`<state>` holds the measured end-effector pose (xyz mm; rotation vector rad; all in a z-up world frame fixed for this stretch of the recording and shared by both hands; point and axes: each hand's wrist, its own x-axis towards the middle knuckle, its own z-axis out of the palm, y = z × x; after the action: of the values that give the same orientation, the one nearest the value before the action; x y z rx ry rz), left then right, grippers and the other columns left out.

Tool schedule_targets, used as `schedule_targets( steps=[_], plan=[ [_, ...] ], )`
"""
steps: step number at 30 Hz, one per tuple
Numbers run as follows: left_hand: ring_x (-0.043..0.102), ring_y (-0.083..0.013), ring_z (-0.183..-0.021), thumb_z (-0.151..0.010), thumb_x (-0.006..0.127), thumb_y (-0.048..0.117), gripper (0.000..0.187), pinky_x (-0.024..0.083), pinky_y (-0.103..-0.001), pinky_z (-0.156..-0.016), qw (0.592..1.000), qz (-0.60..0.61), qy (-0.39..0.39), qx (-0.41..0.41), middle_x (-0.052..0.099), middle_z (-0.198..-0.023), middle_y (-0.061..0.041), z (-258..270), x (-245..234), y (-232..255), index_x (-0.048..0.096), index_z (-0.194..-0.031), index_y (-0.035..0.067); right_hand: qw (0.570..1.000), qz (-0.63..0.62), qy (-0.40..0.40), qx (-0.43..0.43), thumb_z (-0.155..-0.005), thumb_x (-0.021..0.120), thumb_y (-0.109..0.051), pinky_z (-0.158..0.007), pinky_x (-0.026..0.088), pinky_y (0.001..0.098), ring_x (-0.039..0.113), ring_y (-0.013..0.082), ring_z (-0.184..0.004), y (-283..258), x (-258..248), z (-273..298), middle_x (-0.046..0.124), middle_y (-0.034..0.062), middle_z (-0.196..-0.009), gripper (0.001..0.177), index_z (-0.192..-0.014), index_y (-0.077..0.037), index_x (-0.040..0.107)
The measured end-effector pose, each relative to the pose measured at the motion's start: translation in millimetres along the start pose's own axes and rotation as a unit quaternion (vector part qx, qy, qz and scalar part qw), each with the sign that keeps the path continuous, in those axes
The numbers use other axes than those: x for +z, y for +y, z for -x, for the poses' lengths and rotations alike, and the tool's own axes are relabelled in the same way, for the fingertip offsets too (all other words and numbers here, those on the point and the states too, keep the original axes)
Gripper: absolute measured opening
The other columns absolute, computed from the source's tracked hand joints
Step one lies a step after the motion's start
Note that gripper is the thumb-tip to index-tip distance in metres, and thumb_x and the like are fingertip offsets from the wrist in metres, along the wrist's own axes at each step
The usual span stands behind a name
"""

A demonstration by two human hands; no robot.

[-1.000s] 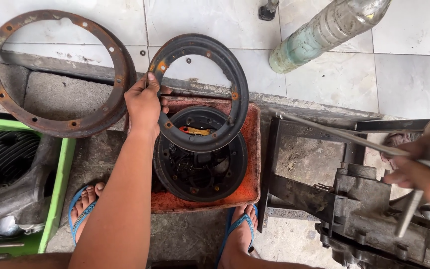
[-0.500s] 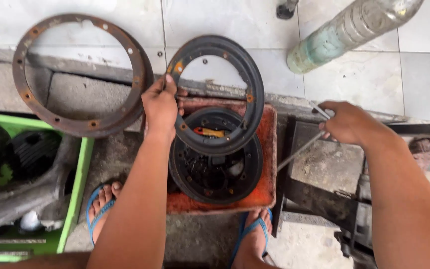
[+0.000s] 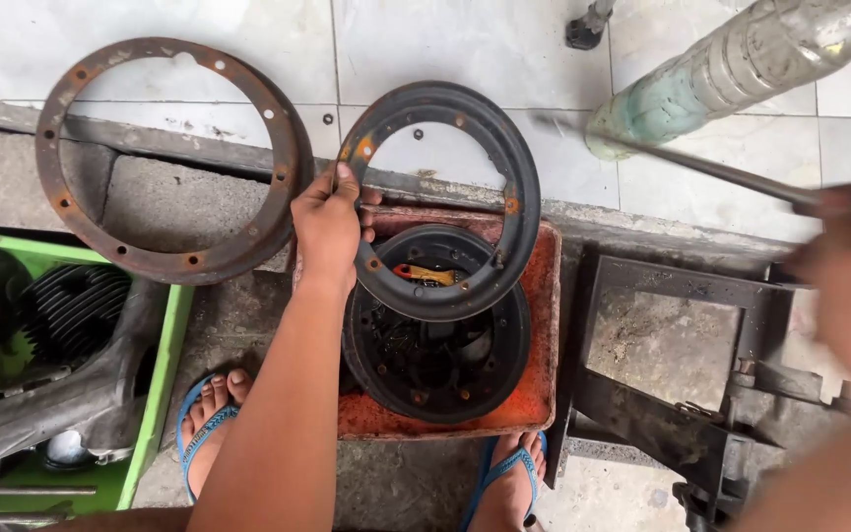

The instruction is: The person uses a T-handle wrench to loosen and remove bolts from a circular metal ring and a black mechanical housing. They place the removed bolts on the tiled floor and continue to disassemble the components within a red container.

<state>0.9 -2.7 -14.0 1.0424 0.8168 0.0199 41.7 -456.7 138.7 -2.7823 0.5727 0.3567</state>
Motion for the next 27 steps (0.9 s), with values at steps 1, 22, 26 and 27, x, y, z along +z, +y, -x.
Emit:
schedule_targets(
  steps=[1, 22, 26, 27],
  plan=[
    [0.044, -0.012, -0.052, -0.11, 0.054, 0.027, 0.032, 0.039, -0.028, -0.043, 1.0, 0.0, 0.0, 0.001, 0.067, -0.074, -0.008, 1, -2, 0, 0.074, -0.122, 0.005, 1.0, -0.001, 0.001, -0.001, -0.127, 0.024, -0.031, -0.032, 0.038, 0.0515, 0.043, 0.0327, -0.043, -50, 15, 24, 0.063, 0.0259, -0.082, 0.041, -0.148, -0.006, 0.048],
    [0.059, -0.0164, -0.059, -0.113, 0.05, 0.027, 0.039, 0.05, -0.029, -0.046, 0.997, 0.011, -0.028, 0.064, 0.072, -0.083, -0.02, -12, -33, -23, 0.066, -0.126, -0.007, 0.809, -0.573, -0.006, 0.135, -0.102, 0.062, -0.011, -0.106, 0.053, 0.0561, 0.066, 0.0356, -0.117, -93, 219, 37, 0.052, 0.0211, -0.123, 0.042, -0.134, 0.005, 0.04],
    [0.059, -0.0159, -0.06, -0.113, 0.05, 0.027, 0.042, 0.049, -0.029, -0.047, 0.998, 0.012, -0.032, 0.06, 0.072, -0.084, -0.02, -10, -34, -21, 0.061, -0.134, -0.008, 0.827, -0.547, 0.01, 0.126, -0.099, 0.062, -0.006, -0.099, 0.058, 0.055, 0.073, 0.0356, -0.105, -98, 212, 17, 0.055, 0.0241, -0.123, 0.052, -0.144, 0.003, 0.037],
    [0.058, -0.0155, -0.06, -0.113, 0.05, 0.027, 0.045, 0.049, -0.029, -0.047, 0.998, 0.016, -0.034, 0.059, 0.073, -0.083, -0.02, -10, -33, -21, 0.058, -0.14, -0.008, 0.844, -0.525, 0.022, 0.109, -0.099, 0.065, -0.008, -0.096, 0.061, 0.0523, 0.076, 0.0353, -0.1, -98, 211, 7, 0.057, 0.0267, -0.122, 0.056, -0.145, 0.005, 0.036]
  ],
)
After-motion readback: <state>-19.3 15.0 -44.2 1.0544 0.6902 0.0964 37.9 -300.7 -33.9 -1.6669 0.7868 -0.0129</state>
